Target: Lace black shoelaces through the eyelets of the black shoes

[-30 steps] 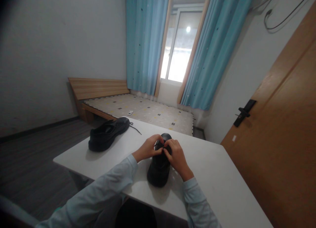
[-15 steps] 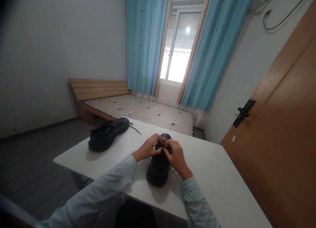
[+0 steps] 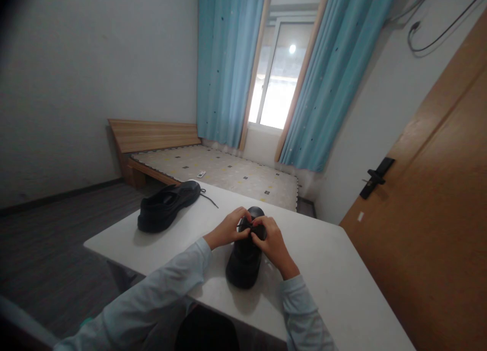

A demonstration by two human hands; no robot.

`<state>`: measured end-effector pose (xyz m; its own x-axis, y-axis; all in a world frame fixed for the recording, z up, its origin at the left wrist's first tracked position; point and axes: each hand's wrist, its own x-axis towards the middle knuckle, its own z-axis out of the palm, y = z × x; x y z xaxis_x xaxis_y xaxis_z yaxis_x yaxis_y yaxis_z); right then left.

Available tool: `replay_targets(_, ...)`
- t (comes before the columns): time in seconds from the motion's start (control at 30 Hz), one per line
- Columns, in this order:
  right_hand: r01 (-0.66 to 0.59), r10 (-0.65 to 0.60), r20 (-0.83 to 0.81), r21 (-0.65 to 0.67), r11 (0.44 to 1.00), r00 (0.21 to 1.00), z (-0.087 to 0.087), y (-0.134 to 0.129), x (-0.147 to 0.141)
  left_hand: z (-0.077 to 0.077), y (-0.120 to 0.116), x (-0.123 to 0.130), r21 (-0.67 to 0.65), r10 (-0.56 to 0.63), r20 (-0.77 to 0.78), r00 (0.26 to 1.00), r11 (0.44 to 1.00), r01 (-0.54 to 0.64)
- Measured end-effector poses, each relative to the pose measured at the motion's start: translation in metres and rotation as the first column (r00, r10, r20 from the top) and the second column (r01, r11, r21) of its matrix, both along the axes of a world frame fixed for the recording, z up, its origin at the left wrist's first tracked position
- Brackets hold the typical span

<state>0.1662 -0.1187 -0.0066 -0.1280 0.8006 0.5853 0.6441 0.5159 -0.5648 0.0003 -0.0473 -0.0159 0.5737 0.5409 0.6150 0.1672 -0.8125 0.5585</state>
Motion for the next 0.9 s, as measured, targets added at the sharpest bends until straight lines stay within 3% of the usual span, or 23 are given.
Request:
replay_targets(0.2, 0.024, -0.036, 0.108, 0.107, 0.994, 0.993, -0.003, 0.001, -0.003, 0.002, -0.001, -0.001, -0.022, 0.000, -0.004, 1.000, 1.000, 0.000)
replay_targets(0.43, 0.054, -0.076, 0.161, 0.137, 0.989, 0.984, 0.000, -0.003, -0.007, 0.004, -0.002, -0.001, -0.017, -0.001, -0.016, 1.000, 1.000, 0.001)
replay_targets(0.63, 0.067, -0.063, -0.103, 0.036, 0.997, 0.993, -0.005, 0.001, -0.007, 0.002, -0.001, 0.000, -0.001, 0.004, -0.016, 1.000, 1.000, -0.004)
replay_targets(0.9, -0.028, -0.022, -0.419, -0.112, 0.993, 0.908, -0.008, 0.007, -0.004, 0.002, -0.001, -0.001, 0.000, 0.004, -0.024, 1.000, 1.000, -0.004)
